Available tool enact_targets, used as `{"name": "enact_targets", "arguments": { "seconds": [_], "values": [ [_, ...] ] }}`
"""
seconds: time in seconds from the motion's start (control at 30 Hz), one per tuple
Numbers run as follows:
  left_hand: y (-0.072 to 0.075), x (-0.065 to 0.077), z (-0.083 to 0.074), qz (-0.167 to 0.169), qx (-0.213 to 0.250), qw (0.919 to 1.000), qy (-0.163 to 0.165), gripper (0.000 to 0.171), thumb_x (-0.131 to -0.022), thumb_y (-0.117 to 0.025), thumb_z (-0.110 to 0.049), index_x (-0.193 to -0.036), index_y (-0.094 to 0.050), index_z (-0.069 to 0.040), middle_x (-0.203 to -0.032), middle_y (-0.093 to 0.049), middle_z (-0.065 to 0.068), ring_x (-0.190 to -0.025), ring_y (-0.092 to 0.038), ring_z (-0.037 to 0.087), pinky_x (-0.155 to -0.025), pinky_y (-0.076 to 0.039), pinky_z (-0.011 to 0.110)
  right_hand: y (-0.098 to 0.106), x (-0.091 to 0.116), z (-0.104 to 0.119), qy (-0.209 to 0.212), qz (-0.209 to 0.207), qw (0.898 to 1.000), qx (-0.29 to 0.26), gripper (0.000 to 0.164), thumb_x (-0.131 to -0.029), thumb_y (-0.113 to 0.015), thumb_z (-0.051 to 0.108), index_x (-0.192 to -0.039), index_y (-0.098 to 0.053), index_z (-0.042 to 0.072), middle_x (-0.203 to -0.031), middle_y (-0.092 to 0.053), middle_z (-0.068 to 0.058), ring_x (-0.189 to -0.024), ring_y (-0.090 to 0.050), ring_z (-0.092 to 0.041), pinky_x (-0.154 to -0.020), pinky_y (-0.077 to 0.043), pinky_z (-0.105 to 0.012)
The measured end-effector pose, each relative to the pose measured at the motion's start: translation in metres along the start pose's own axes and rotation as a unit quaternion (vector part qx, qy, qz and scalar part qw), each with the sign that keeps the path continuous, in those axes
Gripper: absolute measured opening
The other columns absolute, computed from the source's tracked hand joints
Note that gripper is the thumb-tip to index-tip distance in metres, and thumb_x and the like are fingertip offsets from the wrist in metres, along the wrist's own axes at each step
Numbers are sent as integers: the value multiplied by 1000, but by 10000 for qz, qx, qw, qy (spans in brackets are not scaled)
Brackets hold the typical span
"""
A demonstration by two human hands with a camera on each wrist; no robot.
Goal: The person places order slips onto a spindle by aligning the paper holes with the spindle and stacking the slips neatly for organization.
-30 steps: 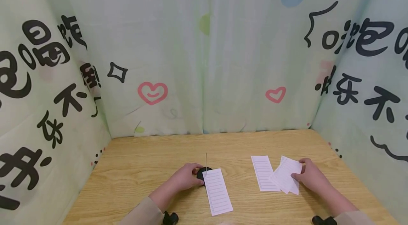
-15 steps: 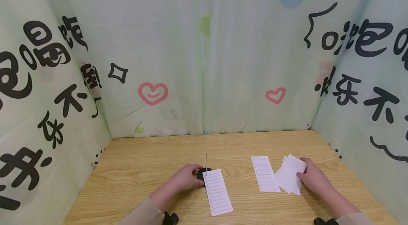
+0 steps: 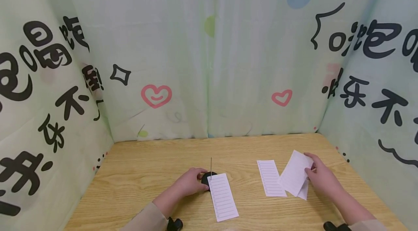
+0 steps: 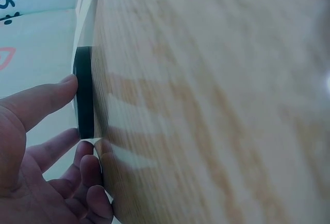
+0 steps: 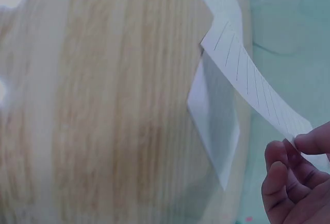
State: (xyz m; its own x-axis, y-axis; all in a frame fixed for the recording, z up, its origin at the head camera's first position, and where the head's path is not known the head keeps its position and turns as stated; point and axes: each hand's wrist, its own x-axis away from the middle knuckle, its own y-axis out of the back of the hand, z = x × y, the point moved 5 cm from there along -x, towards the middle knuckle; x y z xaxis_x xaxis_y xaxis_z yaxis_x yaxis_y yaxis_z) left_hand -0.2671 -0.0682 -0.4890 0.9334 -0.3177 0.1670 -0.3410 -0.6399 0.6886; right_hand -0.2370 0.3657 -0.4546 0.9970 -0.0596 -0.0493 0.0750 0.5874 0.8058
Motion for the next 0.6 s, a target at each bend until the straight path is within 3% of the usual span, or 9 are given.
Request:
{"name": "enact_targets", "arguments": {
  "seconds": [0.6],
  "values": [
    [0, 2, -2, -20, -102, 9999, 1, 55, -81, -83, -21, -130, -62, -10, -112, -59, 11, -102, -56, 28, -97, -44, 53, -2, -3, 65, 567, 22, 9963, -641, 53, -101, -49, 6, -151, -30, 5, -94, -50, -13, -71, -60, -23, -59, -47, -31]
  ]
}}
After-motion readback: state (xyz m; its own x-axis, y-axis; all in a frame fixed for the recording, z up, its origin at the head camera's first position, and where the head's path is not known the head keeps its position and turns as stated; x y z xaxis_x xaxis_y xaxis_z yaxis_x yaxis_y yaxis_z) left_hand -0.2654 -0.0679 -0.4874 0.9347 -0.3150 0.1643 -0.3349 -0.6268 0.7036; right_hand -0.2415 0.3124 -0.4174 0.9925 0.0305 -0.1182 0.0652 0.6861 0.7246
